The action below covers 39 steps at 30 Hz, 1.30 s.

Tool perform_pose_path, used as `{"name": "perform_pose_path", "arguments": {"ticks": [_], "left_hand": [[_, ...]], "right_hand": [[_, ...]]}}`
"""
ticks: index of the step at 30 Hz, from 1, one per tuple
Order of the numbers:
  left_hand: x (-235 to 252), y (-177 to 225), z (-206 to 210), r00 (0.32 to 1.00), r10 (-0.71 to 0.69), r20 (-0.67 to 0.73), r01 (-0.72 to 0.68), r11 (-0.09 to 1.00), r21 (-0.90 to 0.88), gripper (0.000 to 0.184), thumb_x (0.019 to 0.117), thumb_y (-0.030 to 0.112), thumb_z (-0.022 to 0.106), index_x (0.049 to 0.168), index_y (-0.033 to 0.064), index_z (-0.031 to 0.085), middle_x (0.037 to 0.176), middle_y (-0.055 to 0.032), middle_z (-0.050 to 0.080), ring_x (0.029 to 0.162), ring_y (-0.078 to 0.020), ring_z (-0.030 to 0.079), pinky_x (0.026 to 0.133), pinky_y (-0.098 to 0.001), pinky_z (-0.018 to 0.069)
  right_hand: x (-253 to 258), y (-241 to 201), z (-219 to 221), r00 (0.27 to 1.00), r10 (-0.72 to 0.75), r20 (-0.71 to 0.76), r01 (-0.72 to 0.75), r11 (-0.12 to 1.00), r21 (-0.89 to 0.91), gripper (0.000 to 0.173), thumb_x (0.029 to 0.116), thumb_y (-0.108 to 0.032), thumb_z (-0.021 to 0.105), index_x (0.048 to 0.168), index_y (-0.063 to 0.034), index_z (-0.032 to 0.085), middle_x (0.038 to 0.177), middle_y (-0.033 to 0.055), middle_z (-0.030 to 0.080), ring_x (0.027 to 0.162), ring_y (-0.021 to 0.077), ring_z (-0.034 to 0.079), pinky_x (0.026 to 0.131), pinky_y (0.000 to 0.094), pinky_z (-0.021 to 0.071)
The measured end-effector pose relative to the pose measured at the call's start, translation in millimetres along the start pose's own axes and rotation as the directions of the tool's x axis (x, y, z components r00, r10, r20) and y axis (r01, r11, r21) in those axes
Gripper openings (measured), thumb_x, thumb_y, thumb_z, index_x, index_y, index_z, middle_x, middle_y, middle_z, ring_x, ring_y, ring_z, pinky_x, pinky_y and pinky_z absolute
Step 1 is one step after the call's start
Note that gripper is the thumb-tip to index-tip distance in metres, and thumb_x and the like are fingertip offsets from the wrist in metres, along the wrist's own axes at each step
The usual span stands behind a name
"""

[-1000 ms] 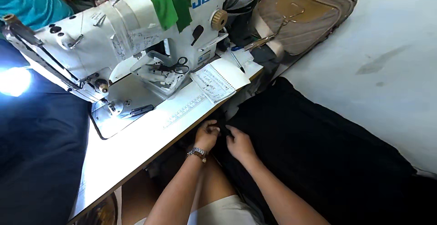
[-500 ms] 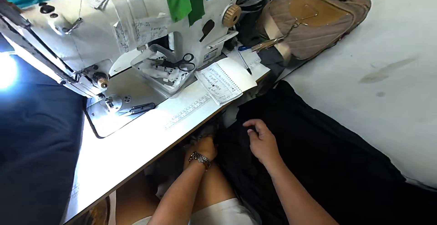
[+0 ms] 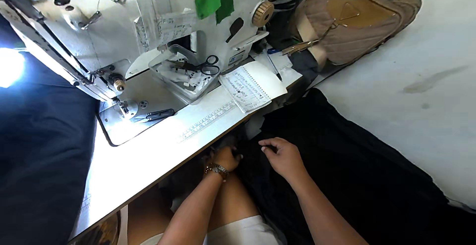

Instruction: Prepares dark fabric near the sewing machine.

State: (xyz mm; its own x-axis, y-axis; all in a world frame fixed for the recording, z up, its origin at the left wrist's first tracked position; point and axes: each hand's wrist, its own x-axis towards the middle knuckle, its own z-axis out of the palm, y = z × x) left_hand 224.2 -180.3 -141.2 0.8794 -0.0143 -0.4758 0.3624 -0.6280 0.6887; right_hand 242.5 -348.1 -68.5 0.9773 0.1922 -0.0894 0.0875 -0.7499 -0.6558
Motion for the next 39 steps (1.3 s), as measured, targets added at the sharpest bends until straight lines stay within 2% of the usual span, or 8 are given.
{"name": "perform_pose_path", "arguments": {"ticks": [7,12,19,22,26,34,37,39], "left_hand": [[-12,35,-21,0.997,-0.031,-0.066,-0.019,0.757,-0.653,0.034,0.1001,0.014,0.067,0.132,0.002,0.06,0.1,-0.011,0.066,0.08,-0.0147,0.06,0.071,-0.0326,0.0522],[-10,25,-26,0.998,-0.031,0.052,0.043,0.968,-0.248,0.047,0.1096,0.023,0.049,0.15,-0.0004,0.045,0.14,-0.0224,0.059,0.129,-0.0323,0.059,0.11,-0.0492,0.0442],[25,-21,28,0.998,-0.067,0.02,0.059,0.96,0.272,0.049,0.0984,0.041,0.065,0.138,0.0132,0.063,0.138,-0.015,0.063,0.13,-0.036,0.057,0.11,-0.065,0.0394],[21,-15,22,0.997,-0.067,0.024,0.059,0.97,0.238,0.048,0.0999,0.046,0.062,0.138,0.0166,0.063,0.138,-0.0123,0.063,0.131,-0.0341,0.056,0.111,-0.0675,0.0352],[11,-9,12,0.996,0.012,-0.092,-0.014,1.0,-0.025,0.038,0.0989,0.034,0.068,0.125,0.0057,0.067,0.116,-0.0202,0.071,0.111,-0.038,0.067,0.099,-0.0652,0.0466],[-6,48,-19,0.997,-0.014,-0.081,-0.038,0.792,-0.61,0.028,0.0995,0.014,0.067,0.125,0.003,0.064,0.102,-0.0123,0.067,0.086,-0.0181,0.063,0.079,-0.0374,0.0539],[-2,48,-20,0.992,0.067,-0.106,-0.115,0.823,-0.556,0.033,0.1058,0.015,0.057,0.136,0.0026,0.058,0.103,-0.0132,0.067,0.082,-0.0165,0.065,0.076,-0.0336,0.0558],[-5,43,-28,0.996,0.071,-0.053,-0.086,0.927,-0.365,0.04,0.1097,0.018,0.048,0.147,0.0024,0.049,0.124,-0.0204,0.066,0.107,-0.0275,0.066,0.095,-0.044,0.0524]], "right_hand": [[0,-14,24,0.98,0.04,0.195,0.01,0.968,-0.249,0.042,0.089,-0.027,0.082,0.115,0.0039,0.071,0.115,0.0226,0.066,0.107,0.0385,0.066,0.093,0.0566,0.054],[4,-17,11,0.988,0.145,0.047,-0.136,0.977,-0.165,0.024,0.1033,-0.01,0.058,0.114,0.0066,0.072,0.117,0.027,0.069,0.11,0.0425,0.067,0.096,0.0604,0.0511],[1,4,0,0.977,0.15,-0.148,-0.153,0.988,-0.006,0.038,0.1039,-0.003,0.054,0.141,-0.0031,0.05,0.1,0.0256,0.067,0.081,0.0409,0.066,0.073,0.0586,0.0537],[0,4,1,0.982,0.092,-0.167,-0.095,0.995,-0.012,0.028,0.1041,0.001,0.052,0.132,-0.0015,0.054,0.094,0.023,0.066,0.075,0.0369,0.065,0.067,0.0546,0.0532],[-3,-1,-2,0.99,0.025,-0.138,-0.028,0.999,-0.018,0.028,0.1034,0.006,0.046,0.102,0.0033,0.073,0.108,0.0232,0.071,0.101,0.0397,0.068,0.089,0.0588,0.0527],[-7,-18,21,0.995,0.044,0.085,-0.026,0.978,-0.207,0.052,0.0849,-0.028,0.086,0.122,0.0037,0.067,0.122,0.0254,0.061,0.107,0.0399,0.065,0.091,0.0571,0.0555],[-4,-19,24,0.998,0.052,0.038,-0.041,0.97,-0.24,0.027,0.0972,-0.009,0.069,0.119,0.0067,0.069,0.119,0.0272,0.065,0.108,0.0418,0.067,0.093,0.0566,0.0548],[-2,-18,14,0.997,0.081,0.006,-0.079,0.984,-0.157,0.023,0.1028,-0.007,0.059,0.117,0.0085,0.07,0.118,0.0279,0.067,0.109,0.0421,0.067,0.096,0.0569,0.0527]]}}
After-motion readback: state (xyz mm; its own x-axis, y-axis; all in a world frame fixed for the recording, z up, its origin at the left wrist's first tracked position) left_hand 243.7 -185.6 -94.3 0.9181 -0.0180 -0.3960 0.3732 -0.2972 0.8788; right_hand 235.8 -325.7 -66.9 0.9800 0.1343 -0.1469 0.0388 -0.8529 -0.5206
